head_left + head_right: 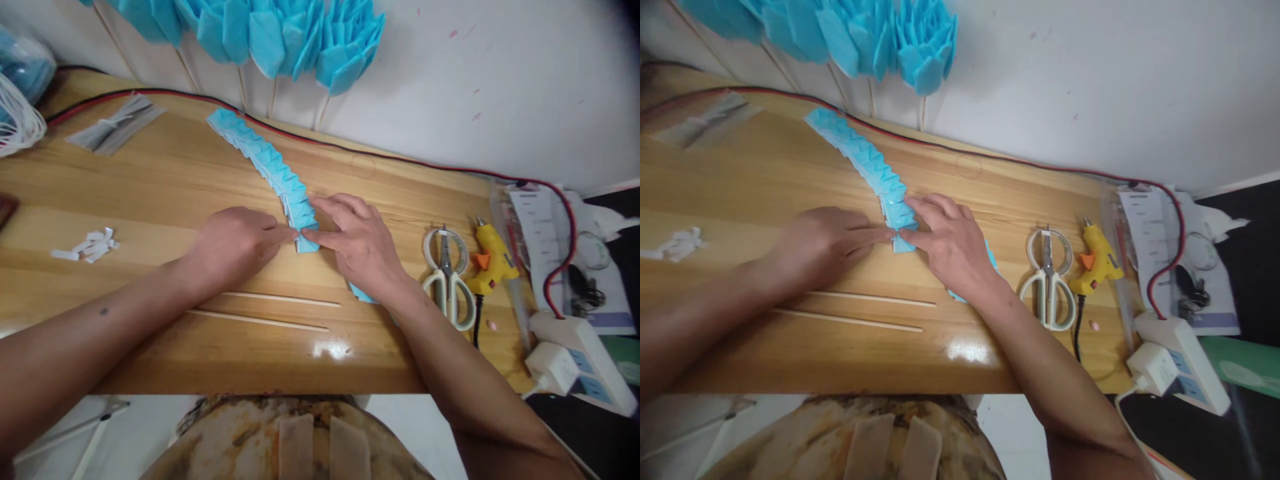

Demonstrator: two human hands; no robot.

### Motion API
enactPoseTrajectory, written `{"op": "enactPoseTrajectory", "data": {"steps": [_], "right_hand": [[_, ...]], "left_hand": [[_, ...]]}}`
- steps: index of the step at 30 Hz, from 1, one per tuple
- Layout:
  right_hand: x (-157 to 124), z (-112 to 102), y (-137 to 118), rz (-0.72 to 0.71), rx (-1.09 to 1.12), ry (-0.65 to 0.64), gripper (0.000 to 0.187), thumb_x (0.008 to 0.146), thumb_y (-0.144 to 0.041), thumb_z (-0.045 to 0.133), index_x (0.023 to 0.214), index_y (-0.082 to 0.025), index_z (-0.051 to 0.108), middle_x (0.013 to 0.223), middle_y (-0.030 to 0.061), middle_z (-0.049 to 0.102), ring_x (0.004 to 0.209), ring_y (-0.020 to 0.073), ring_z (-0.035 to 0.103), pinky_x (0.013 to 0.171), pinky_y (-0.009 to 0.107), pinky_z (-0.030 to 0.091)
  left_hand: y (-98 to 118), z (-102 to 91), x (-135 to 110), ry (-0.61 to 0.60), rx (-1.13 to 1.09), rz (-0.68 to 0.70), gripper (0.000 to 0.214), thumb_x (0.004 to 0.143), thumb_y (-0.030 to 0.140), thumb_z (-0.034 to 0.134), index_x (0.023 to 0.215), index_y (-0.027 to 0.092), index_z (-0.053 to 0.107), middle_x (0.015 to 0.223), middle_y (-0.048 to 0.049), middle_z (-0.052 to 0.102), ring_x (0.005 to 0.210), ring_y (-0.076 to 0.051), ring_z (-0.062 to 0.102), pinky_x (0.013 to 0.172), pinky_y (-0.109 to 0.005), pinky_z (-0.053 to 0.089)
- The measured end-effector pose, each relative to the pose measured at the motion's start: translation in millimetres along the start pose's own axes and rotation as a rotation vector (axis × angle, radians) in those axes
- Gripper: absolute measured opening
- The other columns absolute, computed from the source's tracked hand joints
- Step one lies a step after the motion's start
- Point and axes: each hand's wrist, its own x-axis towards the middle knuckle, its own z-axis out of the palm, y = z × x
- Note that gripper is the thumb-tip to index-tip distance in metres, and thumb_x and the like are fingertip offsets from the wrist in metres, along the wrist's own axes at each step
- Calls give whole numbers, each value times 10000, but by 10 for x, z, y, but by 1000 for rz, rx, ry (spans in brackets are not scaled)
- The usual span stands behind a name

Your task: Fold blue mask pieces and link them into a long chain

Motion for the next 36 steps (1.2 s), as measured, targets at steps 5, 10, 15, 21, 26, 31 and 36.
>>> {"op": "enactPoseTrajectory", "data": {"steps": [5,10,15,21,26,31,36], "right_hand": [[-13,-9,58,3,-13,-27,396,932,-134,501,1180,-337,733,1489,10,522,1365,310,422,1010,502,427],[-72,-61,138,15,12,-29,424,899,-108,510,1177,-332,738,1480,-1,540,1352,303,454,1022,503,441],[-114,-68,132,22,37,57,436,933,-130,473,1231,-349,704,1498,-19,523,1349,299,456,1052,523,418],[-56,27,82,6,57,46,397,964,-187,453,1238,-332,701,1454,-1,563,1393,305,413,1082,541,408],[-12,90,73,10,91,29,373,953,-178,459,1155,-303,746,1449,10,567,1402,301,410,1106,535,401],[-20,94,100,16,129,75,395,935,-126,441,1059,-294,776,1433,7,581,1375,288,445,1090,518,419],[-64,41,131,55,161,229,424,960,-142,419,1175,-344,723,1424,-11,585,1318,263,489,1086,531,408]], "left_hand": [[44,-55,25,-147,121,-54,329,1001,248,408,1053,246,733,772,-51,656,709,-197,590,614,-301,311],[52,-67,28,-168,121,-77,357,1014,280,383,1089,265,732,784,-51,654,720,-197,590,627,-298,327],[58,-64,28,-174,129,-84,352,1001,274,403,1122,269,733,774,-51,645,722,-196,586,638,-294,338],[6,-23,-6,-90,117,-32,367,995,276,405,1131,264,746,774,-60,677,709,-238,605,614,-324,346],[-50,40,-51,97,6,51,387,987,217,389,1160,242,734,804,-49,711,698,-200,611,625,-305,376],[5,19,-17,-6,104,12,376,965,224,411,1118,263,752,743,-38,701,694,-192,616,609,-288,350],[47,-29,11,-91,159,-30,392,967,235,395,1137,288,744,804,-38,726,743,-196,638,621,-280,351]]}}
